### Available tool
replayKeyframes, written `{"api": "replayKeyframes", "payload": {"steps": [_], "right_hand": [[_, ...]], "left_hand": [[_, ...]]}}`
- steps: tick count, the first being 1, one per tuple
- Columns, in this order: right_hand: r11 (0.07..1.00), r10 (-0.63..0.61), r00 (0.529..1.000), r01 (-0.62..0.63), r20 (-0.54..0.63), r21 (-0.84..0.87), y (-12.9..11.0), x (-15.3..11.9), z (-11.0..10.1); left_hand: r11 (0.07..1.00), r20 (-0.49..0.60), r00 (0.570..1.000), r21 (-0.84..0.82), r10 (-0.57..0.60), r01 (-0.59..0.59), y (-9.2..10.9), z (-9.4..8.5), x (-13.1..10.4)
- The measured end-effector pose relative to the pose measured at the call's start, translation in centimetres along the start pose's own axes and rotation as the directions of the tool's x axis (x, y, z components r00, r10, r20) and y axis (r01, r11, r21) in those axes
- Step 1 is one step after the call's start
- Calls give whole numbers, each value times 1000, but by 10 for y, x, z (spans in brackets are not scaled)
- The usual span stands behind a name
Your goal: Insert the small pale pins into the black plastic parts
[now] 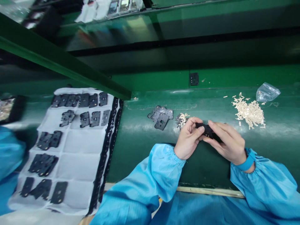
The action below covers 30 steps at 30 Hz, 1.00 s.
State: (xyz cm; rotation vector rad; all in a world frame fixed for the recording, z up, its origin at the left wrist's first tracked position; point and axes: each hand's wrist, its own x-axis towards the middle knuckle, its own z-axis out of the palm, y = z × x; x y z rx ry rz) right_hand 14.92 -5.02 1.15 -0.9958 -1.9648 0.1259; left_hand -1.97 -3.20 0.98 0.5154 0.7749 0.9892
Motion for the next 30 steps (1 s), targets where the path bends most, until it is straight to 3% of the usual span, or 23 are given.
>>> {"api": "replayKeyframes", "payload": {"steps": [10, 16, 21, 27, 30], "right_hand": [[965, -226, 972, 215, -59, -152, -8, 10, -11], [997, -68, 993, 64, -92, -50, -4, 5, -7], [999, -41, 996, 41, -73, -7, 1, 1, -2], [996, -7, 996, 14, -85, 89, -1, 0, 0], [998, 21, 1000, -21, -5, 66, 0, 1, -1]], "left_hand": [[1000, 8, 1000, 2, 30, -30, 2, 0, 0], [985, 8, 991, 112, 132, -132, 0, -6, 3], [944, 68, 974, 237, 218, -228, 1, -10, 4], [826, 127, 911, 387, 392, -409, 9, -10, 3], [778, 160, 886, 429, 434, -459, 10, -10, 3]]}}
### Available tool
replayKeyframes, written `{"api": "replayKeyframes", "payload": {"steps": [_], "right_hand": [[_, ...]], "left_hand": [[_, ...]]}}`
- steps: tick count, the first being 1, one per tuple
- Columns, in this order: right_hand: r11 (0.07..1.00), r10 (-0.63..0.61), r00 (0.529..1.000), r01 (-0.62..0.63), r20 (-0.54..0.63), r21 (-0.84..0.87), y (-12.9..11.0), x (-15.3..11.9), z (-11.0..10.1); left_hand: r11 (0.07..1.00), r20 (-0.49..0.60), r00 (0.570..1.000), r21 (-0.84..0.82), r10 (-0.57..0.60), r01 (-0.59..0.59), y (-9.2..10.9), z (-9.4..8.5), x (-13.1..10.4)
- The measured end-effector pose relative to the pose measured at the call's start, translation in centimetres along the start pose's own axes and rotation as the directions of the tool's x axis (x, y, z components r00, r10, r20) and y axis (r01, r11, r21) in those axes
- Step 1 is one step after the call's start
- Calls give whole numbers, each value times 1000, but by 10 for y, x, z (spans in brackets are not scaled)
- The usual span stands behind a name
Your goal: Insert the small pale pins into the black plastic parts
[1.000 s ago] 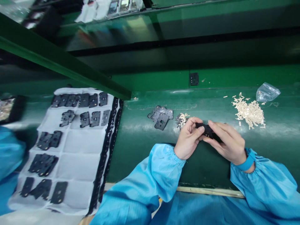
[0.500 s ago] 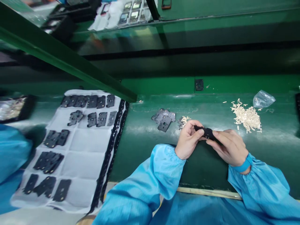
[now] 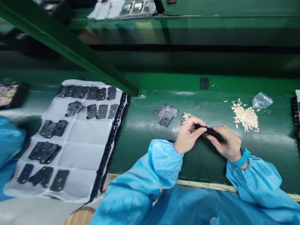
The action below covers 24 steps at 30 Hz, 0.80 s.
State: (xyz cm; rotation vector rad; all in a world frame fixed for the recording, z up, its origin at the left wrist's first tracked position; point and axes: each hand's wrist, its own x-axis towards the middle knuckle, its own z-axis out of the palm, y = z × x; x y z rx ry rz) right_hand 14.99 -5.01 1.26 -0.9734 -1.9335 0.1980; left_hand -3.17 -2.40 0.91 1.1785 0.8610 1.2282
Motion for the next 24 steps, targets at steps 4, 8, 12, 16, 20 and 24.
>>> {"api": "replayKeyframes", "payload": {"steps": [4, 8, 12, 16, 20, 24], "right_hand": [[998, 55, 989, -51, 140, -30, 4, 0, -1], [933, 274, 924, -323, 268, 159, 10, 2, -2], [632, 513, 760, -649, 398, 423, 15, 7, -7], [518, 624, 684, -725, 379, 455, 15, 12, -11], [463, 663, 639, -759, 390, 457, 11, 12, -8], [472, 686, 610, -788, 396, 396, 9, 10, -3]], "left_hand": [[999, -11, 999, 13, -49, 49, -2, -1, 2], [978, -11, 978, -19, -208, 208, -4, -1, 6], [944, -21, 944, -54, -328, 327, -5, -1, 8], [941, -30, 941, -58, -337, 335, -6, -1, 9], [946, 4, 947, -23, -322, 322, -9, 1, 8], [971, 22, 974, 88, -225, 222, -13, 2, 3]]}}
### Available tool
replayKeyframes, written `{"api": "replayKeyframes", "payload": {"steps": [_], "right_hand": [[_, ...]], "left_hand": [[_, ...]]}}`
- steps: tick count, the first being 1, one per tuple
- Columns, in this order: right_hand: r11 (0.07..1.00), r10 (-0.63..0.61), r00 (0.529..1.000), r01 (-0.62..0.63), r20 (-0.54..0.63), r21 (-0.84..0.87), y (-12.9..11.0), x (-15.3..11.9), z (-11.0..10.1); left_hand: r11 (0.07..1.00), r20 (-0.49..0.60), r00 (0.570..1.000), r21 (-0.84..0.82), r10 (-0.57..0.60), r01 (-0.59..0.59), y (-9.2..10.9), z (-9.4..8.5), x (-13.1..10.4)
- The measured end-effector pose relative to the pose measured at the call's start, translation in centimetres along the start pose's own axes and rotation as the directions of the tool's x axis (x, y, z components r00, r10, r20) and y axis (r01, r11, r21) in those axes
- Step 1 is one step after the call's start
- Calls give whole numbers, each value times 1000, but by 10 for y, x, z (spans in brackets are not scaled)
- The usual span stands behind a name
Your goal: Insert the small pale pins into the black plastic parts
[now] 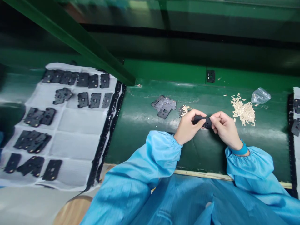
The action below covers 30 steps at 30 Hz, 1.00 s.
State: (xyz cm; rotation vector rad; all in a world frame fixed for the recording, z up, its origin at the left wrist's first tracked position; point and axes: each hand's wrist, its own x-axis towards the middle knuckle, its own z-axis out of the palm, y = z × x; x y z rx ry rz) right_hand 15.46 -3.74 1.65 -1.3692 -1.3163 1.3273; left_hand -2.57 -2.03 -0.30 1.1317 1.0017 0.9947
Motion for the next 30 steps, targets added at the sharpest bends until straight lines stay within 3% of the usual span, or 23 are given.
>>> {"api": "replayKeyframes", "payload": {"steps": [3, 8, 14, 17, 19, 21, 24, 26, 28, 30], "right_hand": [[1000, -26, 1000, 26, 6, 0, 1, 0, 1], [996, 34, 994, -42, 104, 84, -2, 1, -2], [990, 140, 971, -142, 193, -4, -3, 2, -12], [979, 193, 979, -197, 62, 53, -4, 8, -23], [970, 133, 982, -101, -134, 223, -5, 12, -28], [950, 82, 972, -8, -222, 313, -3, 16, -29], [989, 42, 978, -12, -207, 145, 7, 17, -18], [1000, -6, 982, 1, -190, -25, 15, 16, -9], [989, -53, 983, 28, -174, -145, 21, 18, -1], [968, -99, 981, 56, -166, -244, 24, 23, 6]], "left_hand": [[999, -29, 999, 33, 25, -24, -3, 0, 0], [997, -36, 997, -50, -65, 63, 0, -3, 3], [987, 105, 987, -92, -118, 128, 3, -3, 5], [976, 154, 975, -121, -163, 182, -1, -1, 5], [971, 173, 968, -121, -182, 205, -2, -1, 6], [975, 173, 968, -97, -182, 201, 0, -3, 7], [991, 90, 987, -19, -129, 131, 8, -15, 13], [997, -44, 997, 21, -67, 68, 13, -28, 20], [997, -188, 982, 70, -14, 27, 16, -43, 27], [975, -265, 962, 220, 71, -11, 17, -55, 32]]}}
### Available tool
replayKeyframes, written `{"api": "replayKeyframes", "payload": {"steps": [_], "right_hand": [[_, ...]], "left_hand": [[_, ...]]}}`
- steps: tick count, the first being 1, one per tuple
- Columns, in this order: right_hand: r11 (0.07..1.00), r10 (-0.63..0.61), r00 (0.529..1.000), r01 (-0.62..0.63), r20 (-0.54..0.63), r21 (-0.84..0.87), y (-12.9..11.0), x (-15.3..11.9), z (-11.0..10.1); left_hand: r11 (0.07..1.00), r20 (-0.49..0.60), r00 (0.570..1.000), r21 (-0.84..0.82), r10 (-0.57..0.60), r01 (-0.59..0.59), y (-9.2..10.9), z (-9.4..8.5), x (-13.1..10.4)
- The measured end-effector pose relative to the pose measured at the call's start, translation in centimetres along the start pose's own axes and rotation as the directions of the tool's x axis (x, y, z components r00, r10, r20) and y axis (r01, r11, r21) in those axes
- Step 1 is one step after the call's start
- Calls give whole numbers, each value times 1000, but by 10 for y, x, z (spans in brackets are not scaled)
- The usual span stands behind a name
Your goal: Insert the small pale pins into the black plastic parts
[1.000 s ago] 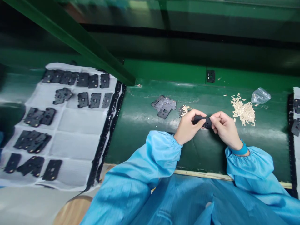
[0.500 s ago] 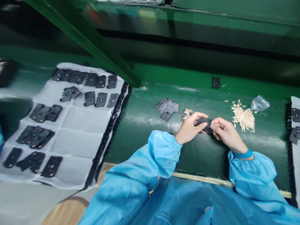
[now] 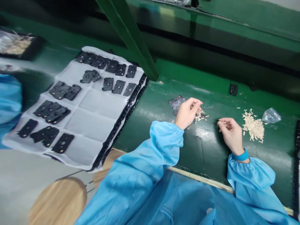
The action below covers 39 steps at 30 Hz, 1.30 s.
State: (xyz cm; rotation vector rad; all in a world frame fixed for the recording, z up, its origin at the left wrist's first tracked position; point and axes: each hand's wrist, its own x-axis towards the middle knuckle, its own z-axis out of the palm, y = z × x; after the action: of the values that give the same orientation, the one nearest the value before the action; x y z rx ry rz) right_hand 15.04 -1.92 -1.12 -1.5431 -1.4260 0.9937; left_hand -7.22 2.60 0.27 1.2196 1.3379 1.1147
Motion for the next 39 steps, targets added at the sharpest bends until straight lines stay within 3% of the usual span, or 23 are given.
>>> {"api": "replayKeyframes", "payload": {"steps": [2, 4, 6, 10, 16, 20, 25, 28, 30, 33, 35, 39], "right_hand": [[991, -64, 998, 65, 11, -114, -1, 7, 7], [962, -150, 988, 157, 48, -225, -4, 16, 14], [914, -235, 967, 254, 97, -318, -8, 24, 20], [811, -270, 946, 325, 180, -487, -15, 32, 28], [724, -282, 923, 383, 261, -573, -14, 24, 28], [761, -409, 907, 400, 101, -510, -2, 17, 11], [734, -398, 901, 201, -172, -648, 15, 21, -35], [699, -453, 864, 191, -220, -690, 13, 22, -44], [692, -511, 851, 322, -123, -647, 5, 21, -35], [755, -480, 865, 492, 146, -433, -8, 21, -7], [804, -415, 862, 498, 292, -326, -13, 25, 10], [792, -343, 852, 489, 395, -366, -16, 39, 21]], "left_hand": [[963, -7, 994, 247, 113, -108, -1, -7, 3], [853, 74, 980, 482, 187, -199, -1, -11, 2], [747, 182, 964, 609, 196, -267, 1, -13, -2], [670, 331, 926, 647, 183, -364, 1, -14, -7], [659, 362, 913, 643, 186, -389, -5, -7, -9], [644, 389, 900, 640, 199, -419, -5, -1, -14], [639, 348, 917, 664, 198, -390, -6, 1, -13], [646, 307, 926, 664, 221, -375, -6, -1, -11], [652, 288, 930, 664, 231, -367, -6, -2, -10], [653, 266, 936, 671, 230, -351, -4, -3, -10], [655, 258, 939, 673, 229, -344, -3, -2, -10], [667, 260, 939, 662, 225, -343, -2, -2, -10]]}}
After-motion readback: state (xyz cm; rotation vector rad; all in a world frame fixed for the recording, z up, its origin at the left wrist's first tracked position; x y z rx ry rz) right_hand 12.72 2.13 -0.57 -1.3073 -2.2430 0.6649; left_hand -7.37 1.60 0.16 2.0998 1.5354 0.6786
